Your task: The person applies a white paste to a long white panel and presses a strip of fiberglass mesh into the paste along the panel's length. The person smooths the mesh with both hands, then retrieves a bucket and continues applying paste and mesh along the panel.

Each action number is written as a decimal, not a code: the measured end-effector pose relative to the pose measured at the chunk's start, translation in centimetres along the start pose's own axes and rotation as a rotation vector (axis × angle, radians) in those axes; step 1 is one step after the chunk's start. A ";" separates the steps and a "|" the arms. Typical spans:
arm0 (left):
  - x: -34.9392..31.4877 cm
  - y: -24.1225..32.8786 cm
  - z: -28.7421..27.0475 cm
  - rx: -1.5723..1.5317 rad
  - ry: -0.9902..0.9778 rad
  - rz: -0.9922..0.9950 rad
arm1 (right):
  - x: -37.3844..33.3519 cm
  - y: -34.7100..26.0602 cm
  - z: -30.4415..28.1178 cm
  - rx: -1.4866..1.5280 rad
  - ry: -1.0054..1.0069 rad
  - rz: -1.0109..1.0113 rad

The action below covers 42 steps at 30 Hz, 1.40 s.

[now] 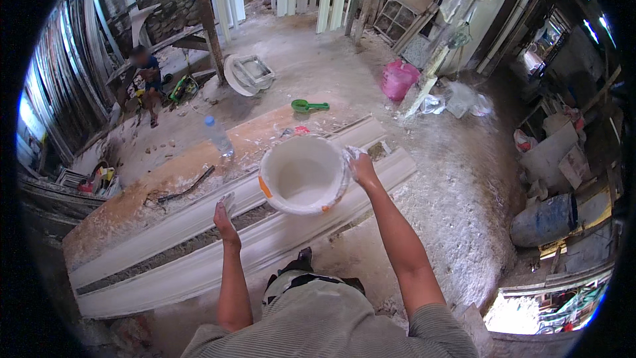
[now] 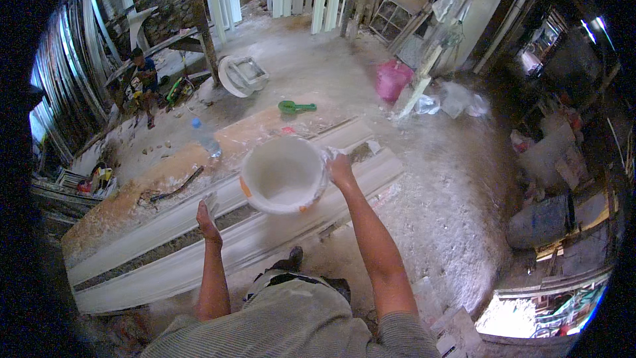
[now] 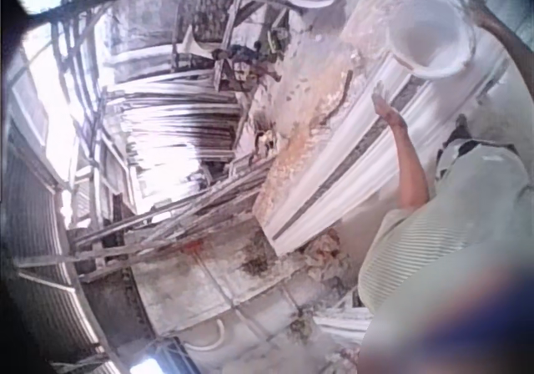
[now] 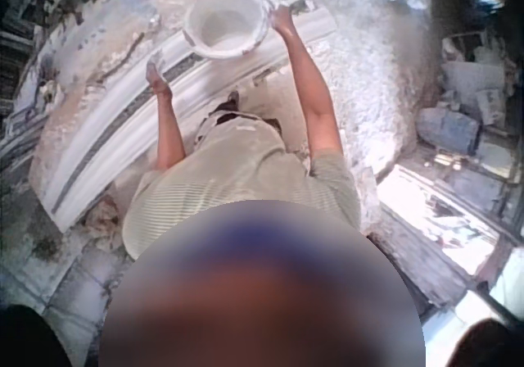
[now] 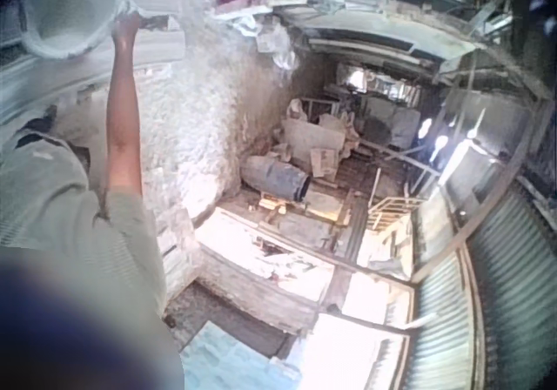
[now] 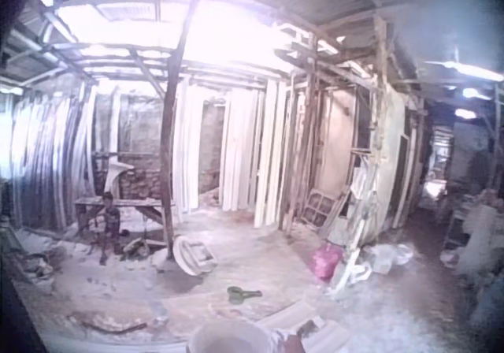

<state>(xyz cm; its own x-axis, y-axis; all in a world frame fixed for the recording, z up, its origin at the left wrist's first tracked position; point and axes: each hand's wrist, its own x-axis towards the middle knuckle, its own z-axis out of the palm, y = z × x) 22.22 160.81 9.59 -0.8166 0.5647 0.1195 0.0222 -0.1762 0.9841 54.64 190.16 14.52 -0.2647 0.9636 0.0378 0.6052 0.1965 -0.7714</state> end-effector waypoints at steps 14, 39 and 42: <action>5.0 1.2 2.6 -0.200 -0.197 -0.328 | -10.9 -18.5 -1.5 -0.117 -0.315 -0.565; 5.2 2.5 11.1 -0.109 -0.478 -0.604 | 0.3 -8.6 10.6 -0.815 -1.018 -0.772; 4.9 2.2 11.8 -0.050 -0.327 -0.622 | 2.5 -8.6 11.8 -0.822 -0.871 -0.874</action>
<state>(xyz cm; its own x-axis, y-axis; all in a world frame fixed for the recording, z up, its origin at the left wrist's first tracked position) 25.05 172.75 13.90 -0.4543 0.7845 -0.4221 -0.4251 0.2255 0.8766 39.94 188.80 13.75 -0.9363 0.1381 -0.3229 0.1875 0.9740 -0.1270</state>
